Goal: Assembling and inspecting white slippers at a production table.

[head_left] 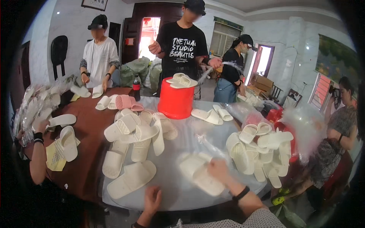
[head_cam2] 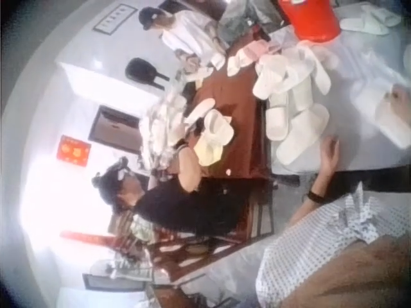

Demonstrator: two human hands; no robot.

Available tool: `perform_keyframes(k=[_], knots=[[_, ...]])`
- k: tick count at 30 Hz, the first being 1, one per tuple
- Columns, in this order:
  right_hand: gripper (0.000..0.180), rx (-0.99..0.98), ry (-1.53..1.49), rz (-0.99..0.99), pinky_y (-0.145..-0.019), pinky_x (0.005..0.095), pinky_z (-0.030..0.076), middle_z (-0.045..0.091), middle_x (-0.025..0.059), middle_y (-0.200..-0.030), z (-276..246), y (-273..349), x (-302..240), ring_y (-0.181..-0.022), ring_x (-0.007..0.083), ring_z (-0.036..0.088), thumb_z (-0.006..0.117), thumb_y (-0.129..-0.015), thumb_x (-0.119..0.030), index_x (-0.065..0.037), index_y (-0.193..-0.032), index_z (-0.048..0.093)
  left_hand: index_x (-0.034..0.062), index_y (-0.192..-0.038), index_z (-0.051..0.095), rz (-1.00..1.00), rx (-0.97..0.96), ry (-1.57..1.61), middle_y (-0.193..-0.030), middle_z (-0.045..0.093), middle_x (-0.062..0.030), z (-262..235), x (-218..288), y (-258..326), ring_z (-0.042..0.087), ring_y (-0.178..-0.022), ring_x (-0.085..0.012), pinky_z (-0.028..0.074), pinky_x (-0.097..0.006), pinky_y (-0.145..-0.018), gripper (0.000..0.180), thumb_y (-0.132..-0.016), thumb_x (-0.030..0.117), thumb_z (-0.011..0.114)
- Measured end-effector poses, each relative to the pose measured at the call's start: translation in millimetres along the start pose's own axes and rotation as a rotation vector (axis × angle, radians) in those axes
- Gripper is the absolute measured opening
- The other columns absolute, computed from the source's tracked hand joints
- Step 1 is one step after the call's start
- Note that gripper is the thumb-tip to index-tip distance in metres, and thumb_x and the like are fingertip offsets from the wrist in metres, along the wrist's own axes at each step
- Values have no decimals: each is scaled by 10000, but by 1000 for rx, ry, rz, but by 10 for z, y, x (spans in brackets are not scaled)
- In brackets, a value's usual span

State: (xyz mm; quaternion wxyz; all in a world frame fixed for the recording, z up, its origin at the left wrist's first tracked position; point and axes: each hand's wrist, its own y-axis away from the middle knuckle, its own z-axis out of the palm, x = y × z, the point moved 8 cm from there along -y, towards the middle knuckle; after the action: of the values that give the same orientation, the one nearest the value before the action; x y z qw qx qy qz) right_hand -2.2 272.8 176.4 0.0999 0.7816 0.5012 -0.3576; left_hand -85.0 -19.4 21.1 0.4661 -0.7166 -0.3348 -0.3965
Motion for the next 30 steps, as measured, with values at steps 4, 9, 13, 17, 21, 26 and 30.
perform_keyframes(k=[4,9,13,17,21,26,30], knots=[[245,389,-154,-11,-554,360,453,637,138,-731,-951,-938,637,-610,228,609,554,-851,-218,21,-853,608,-20,-1003,568,9,-63,51,-943,522,-97,111,217,-59,558,-810,-156,459,-259,-724,164,-878,85,581],[253,353,-618,47,-617,266,481,647,90,-840,-744,-1132,760,-722,137,622,540,-893,-167,13,-1064,587,-1,-962,615,-54,-45,46,-891,544,-98,127,206,-37,556,-773,-187,451,-286,-685,153,-847,100,619],[262,94,-429,-45,-644,260,494,665,89,-832,75,-519,537,-718,134,628,548,-903,-168,17,-1075,619,19,-966,608,10,-11,-33,-888,568,-132,29,252,-13,572,-793,-266,467,-325,-675,156,-817,59,589],[244,-140,-490,5,-651,247,494,675,84,-807,655,353,532,-711,101,623,569,-898,-170,9,-1052,631,17,-944,603,29,-67,-74,-890,576,-134,48,296,-66,563,-813,-288,460,-344,-685,135,-815,53,587],[218,-204,-458,16,-639,241,484,663,82,-774,1021,953,848,-691,101,612,579,-887,-138,19,-1030,628,0,-935,606,-28,-52,57,-932,590,-117,17,290,-126,564,-856,-244,453,-319,-729,116,-833,56,601],[175,-107,-388,-134,-613,262,483,646,107,-757,1047,1091,815,-677,123,609,583,-870,-105,13,-988,638,-17,-1005,569,218,455,-400,-958,596,-138,-812,669,-409,592,-847,-246,472,-350,-711,199,-840,91,600],[165,-48,-270,-144,-641,248,483,630,66,-766,1046,1060,695,-686,103,594,584,-877,-101,-1,-1002,620,-7,-1185,484,-420,140,208,-1045,591,-90,-557,-395,-421,562,-940,-143,469,-301,-794,373,-872,152,610]])
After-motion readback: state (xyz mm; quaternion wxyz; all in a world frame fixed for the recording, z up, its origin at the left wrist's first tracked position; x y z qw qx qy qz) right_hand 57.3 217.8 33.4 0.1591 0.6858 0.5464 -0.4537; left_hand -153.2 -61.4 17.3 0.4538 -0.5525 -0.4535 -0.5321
